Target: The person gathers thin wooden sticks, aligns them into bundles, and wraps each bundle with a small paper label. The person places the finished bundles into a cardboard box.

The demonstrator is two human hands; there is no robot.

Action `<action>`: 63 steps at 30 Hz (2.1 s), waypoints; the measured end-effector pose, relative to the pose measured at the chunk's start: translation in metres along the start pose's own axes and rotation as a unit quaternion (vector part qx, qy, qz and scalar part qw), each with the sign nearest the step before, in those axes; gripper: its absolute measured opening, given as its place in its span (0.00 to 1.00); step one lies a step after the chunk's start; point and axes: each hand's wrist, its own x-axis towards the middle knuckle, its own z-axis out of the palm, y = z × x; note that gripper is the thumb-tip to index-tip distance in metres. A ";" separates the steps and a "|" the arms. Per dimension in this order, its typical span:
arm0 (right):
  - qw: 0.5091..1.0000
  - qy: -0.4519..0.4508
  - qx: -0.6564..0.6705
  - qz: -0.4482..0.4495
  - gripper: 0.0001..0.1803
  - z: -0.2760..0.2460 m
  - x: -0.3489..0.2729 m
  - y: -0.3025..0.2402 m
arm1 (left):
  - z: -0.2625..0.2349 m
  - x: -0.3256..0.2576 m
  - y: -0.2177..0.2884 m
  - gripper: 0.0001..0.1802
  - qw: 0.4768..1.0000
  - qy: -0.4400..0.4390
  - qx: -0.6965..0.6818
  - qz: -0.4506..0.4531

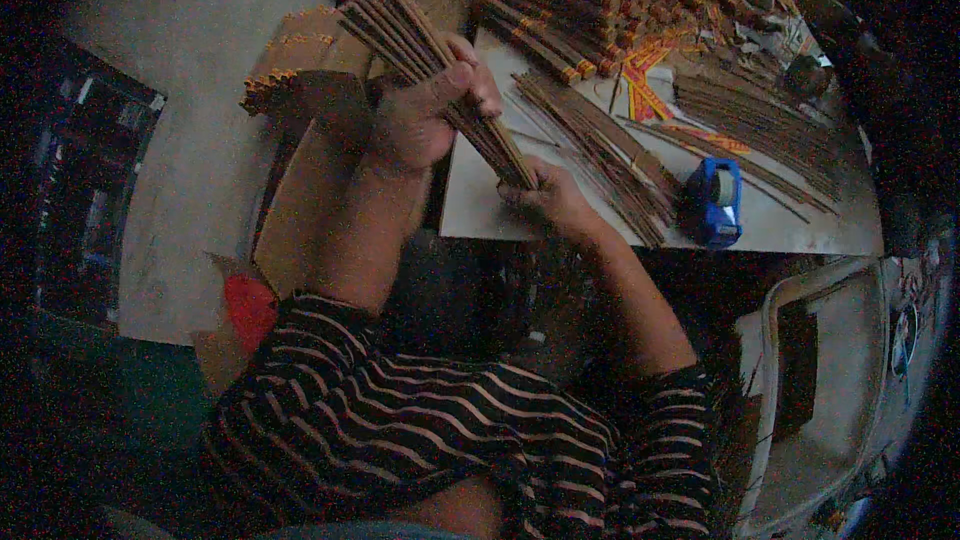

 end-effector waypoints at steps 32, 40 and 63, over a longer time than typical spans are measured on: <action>0.919 -0.072 0.293 0.254 0.15 0.012 -0.048 -0.031 | -0.064 -0.031 -0.073 0.31 0.915 0.100 -0.374 -0.115; 0.911 -0.062 0.327 0.242 0.25 0.013 -0.043 -0.021 | -0.075 -0.035 -0.080 0.38 0.926 0.080 -0.350 -0.117; 0.929 -0.065 0.273 0.239 0.20 0.022 -0.039 -0.023 | -0.080 -0.047 -0.073 0.40 0.934 0.095 -0.327 -0.108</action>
